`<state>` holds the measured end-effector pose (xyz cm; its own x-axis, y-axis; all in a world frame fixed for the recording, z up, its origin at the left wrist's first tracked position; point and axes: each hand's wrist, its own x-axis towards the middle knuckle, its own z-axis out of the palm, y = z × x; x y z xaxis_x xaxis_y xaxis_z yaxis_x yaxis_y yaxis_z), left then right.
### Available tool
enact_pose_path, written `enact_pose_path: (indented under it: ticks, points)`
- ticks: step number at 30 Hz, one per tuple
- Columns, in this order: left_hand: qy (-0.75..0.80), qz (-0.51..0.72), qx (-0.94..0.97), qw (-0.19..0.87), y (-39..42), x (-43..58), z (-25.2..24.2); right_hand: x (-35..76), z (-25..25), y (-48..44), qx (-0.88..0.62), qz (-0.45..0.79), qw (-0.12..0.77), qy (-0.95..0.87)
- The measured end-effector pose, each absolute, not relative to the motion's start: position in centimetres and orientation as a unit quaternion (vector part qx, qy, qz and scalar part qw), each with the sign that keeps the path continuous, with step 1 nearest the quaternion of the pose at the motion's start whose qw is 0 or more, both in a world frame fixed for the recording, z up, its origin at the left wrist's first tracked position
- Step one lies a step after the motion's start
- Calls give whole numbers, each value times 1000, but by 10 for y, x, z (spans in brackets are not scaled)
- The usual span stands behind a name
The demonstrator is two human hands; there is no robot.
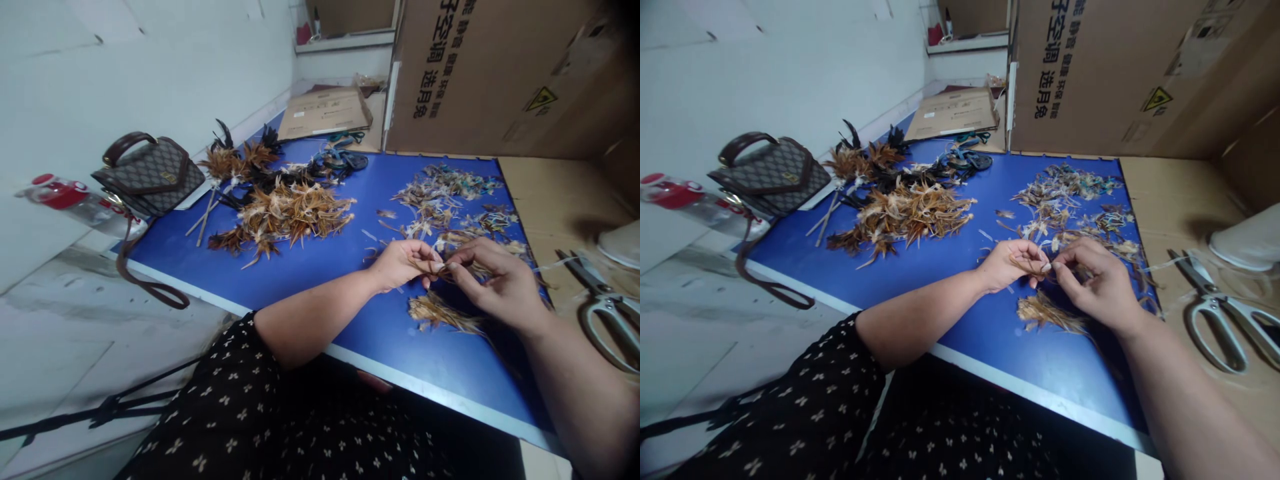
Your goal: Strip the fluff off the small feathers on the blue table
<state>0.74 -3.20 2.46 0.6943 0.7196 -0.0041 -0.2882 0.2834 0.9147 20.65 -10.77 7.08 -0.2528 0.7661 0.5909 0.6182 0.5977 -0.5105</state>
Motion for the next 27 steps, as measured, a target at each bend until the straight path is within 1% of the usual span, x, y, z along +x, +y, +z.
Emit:
enact_pose_path:
  ticks: [7, 12, 16, 19, 27]
  points:
    - [214, 364, 483, 767, -29, 7, 19, 205, 68, -106, -405, 70, 426, -806]
    - [220, 389, 491, 747, -29, 8, 15, 210, 58, -105, -441, 113, 434, -777]
    - [193, 401, 521, 729, -30, 9, 12, 212, 47, -104, -508, 212, 418, -723]
    - [183, 409, 537, 715, -30, 10, 11, 211, 42, -104, -532, 268, 426, -680]
    - [195, 463, 564, 655, -33, 11, 13, 207, 47, -104, -530, 259, 457, -665]
